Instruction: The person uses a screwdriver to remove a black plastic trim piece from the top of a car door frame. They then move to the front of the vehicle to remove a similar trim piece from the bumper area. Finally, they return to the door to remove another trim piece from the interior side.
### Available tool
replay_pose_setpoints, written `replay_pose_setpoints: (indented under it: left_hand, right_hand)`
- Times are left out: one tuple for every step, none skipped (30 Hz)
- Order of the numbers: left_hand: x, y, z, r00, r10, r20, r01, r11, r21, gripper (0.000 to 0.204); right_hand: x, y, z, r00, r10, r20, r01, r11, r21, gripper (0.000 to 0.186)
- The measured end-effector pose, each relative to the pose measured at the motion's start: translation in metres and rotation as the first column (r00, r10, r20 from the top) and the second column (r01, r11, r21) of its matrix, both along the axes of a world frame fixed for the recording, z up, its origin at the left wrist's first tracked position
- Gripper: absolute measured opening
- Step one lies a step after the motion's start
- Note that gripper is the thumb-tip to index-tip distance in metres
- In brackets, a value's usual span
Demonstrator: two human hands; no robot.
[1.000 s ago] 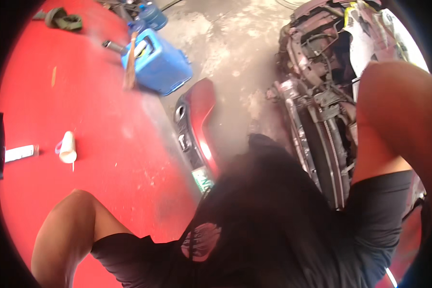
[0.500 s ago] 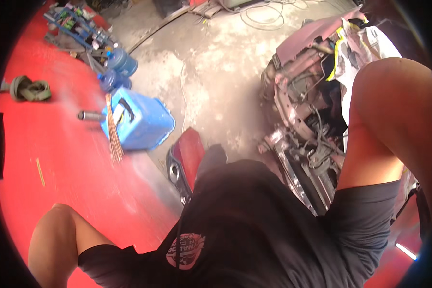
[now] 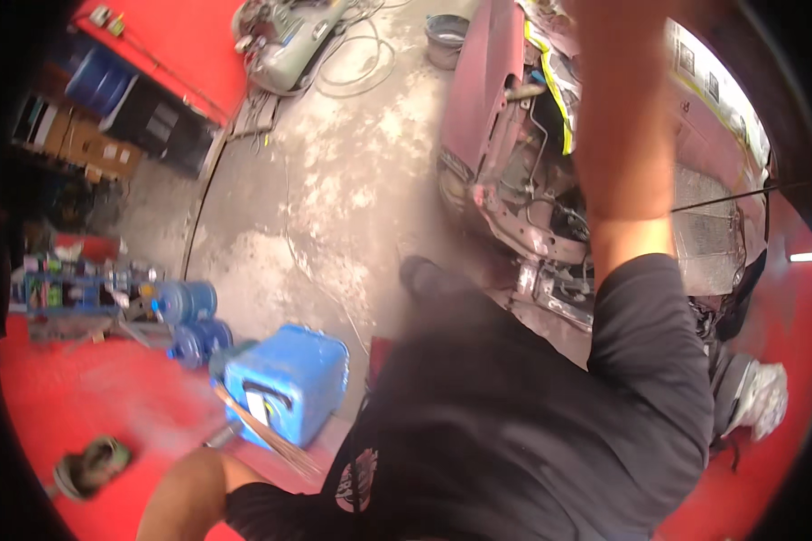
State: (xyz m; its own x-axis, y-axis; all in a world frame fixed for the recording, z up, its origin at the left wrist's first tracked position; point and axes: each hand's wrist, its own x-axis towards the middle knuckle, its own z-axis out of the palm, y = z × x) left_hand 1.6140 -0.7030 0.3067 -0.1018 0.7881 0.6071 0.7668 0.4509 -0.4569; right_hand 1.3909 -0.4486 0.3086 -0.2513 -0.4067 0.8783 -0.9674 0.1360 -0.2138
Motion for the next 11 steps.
replay_pose_setpoints:
  left_hand:
    - [-0.012,-0.019,-0.007,0.996,0.081,-0.033,-0.078,0.992,0.101,0.025]
    - [-0.024,-0.038,-0.022,0.982,0.18,-0.05,-0.164,0.959,0.23,0.025]
    - [-0.041,-0.059,-0.043,0.936,0.352,0.013,-0.326,0.85,0.415,0.025]
    - [-0.061,-0.081,-0.066,0.86,0.491,0.141,-0.476,0.669,0.571,0.026]
    - [-0.098,-0.099,-0.096,0.764,0.522,0.381,-0.627,0.458,0.63,0.026]
    - [-0.124,-0.116,-0.126,0.596,0.457,0.66,-0.801,0.274,0.533,0.026]
    - [-0.155,-0.135,-0.17,0.416,0.251,0.874,-0.897,0.27,0.349,0.023]
    - [-0.162,-0.172,-0.269,0.276,-0.095,0.956,-0.954,0.094,0.285,0.022]
    - [-0.16,-0.198,-0.387,0.178,-0.031,0.984,-0.97,0.163,0.18,0.023]
    - [-0.154,-0.223,-0.495,0.086,0.05,0.995,-0.972,0.221,0.073,0.025]
    - [-0.196,-0.234,-0.499,0.111,0.048,0.993,-0.966,0.24,0.096,0.025]
  right_hand:
    - [-0.037,-0.009,-0.036,0.983,-0.087,0.161,0.083,0.996,0.033,0.027]
    - [-0.075,-0.016,-0.085,0.922,-0.186,0.34,0.159,0.981,0.107,0.027]
    - [-0.107,-0.028,-0.142,0.839,-0.27,0.472,0.201,0.96,0.193,0.028]
    - [-0.138,-0.041,-0.223,0.77,-0.315,0.555,0.212,0.947,0.243,0.026]
    - [-0.155,-0.036,-0.323,0.682,-0.396,0.615,0.243,0.916,0.321,0.025]
    - [-0.163,-0.04,-0.41,0.619,-0.441,0.65,0.212,0.89,0.403,0.025]
    - [-0.156,-0.038,-0.492,0.555,-0.482,0.678,0.172,0.864,0.473,0.026]
    - [-0.142,-0.037,-0.537,0.462,-0.494,0.737,0.076,0.85,0.522,0.025]
    - [-0.135,-0.024,-0.582,0.422,-0.481,0.768,0.014,0.851,0.525,0.025]
    - [-0.127,-0.017,-0.62,0.383,-0.463,0.8,-0.055,0.852,0.52,0.026]
    - [-0.15,-0.025,-0.607,0.156,-0.496,0.854,-0.18,0.836,0.519,0.027]
